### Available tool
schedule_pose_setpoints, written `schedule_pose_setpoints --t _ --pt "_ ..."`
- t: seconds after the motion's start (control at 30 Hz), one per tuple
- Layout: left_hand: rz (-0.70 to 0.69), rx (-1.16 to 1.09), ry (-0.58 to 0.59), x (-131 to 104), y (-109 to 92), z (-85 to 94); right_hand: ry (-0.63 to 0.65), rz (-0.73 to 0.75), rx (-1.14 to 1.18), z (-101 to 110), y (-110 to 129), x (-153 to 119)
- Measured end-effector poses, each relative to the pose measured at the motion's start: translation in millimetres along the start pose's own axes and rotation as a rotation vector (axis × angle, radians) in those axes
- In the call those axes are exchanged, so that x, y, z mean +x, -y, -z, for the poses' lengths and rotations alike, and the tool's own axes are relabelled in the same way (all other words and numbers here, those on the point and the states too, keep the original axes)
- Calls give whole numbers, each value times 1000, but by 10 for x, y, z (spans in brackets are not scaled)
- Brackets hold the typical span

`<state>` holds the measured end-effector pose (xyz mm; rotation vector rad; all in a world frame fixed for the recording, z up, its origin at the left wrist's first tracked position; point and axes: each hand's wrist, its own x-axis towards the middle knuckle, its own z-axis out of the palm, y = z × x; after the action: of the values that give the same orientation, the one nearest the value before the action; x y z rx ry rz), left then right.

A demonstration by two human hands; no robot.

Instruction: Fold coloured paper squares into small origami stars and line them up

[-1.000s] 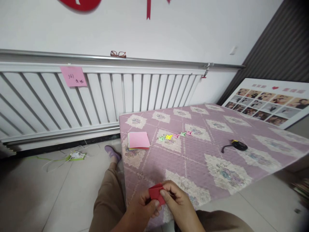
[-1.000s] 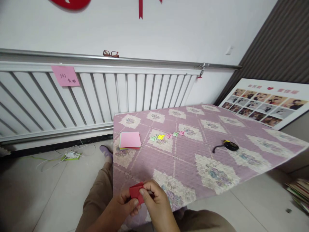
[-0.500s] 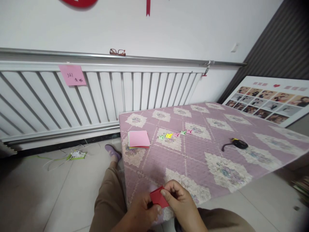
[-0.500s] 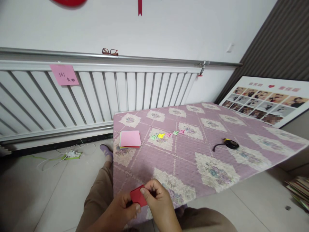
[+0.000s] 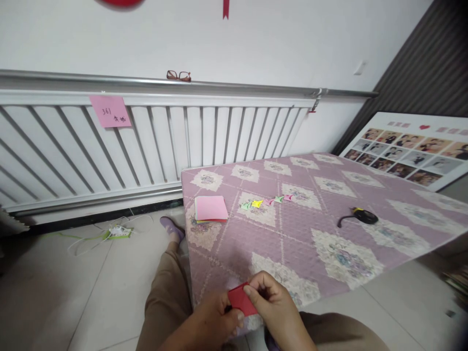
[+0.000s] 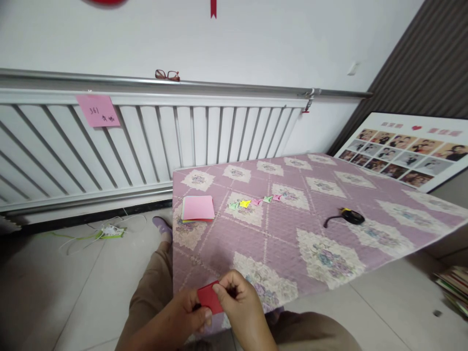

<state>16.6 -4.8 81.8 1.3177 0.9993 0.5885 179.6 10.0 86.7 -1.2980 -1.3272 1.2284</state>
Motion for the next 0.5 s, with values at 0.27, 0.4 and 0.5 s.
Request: schedule_pose_setpoints --t 0.27,0.4,0.5 --pt "19 28 -3 -21 -131 39 93 -120 46 32 100 10" --pt "48 -20 -87 20 -63 85 71 -122 32 53 110 22" --pt "44 -4 -153 61 29 125 44 -153 26 48 66 36"
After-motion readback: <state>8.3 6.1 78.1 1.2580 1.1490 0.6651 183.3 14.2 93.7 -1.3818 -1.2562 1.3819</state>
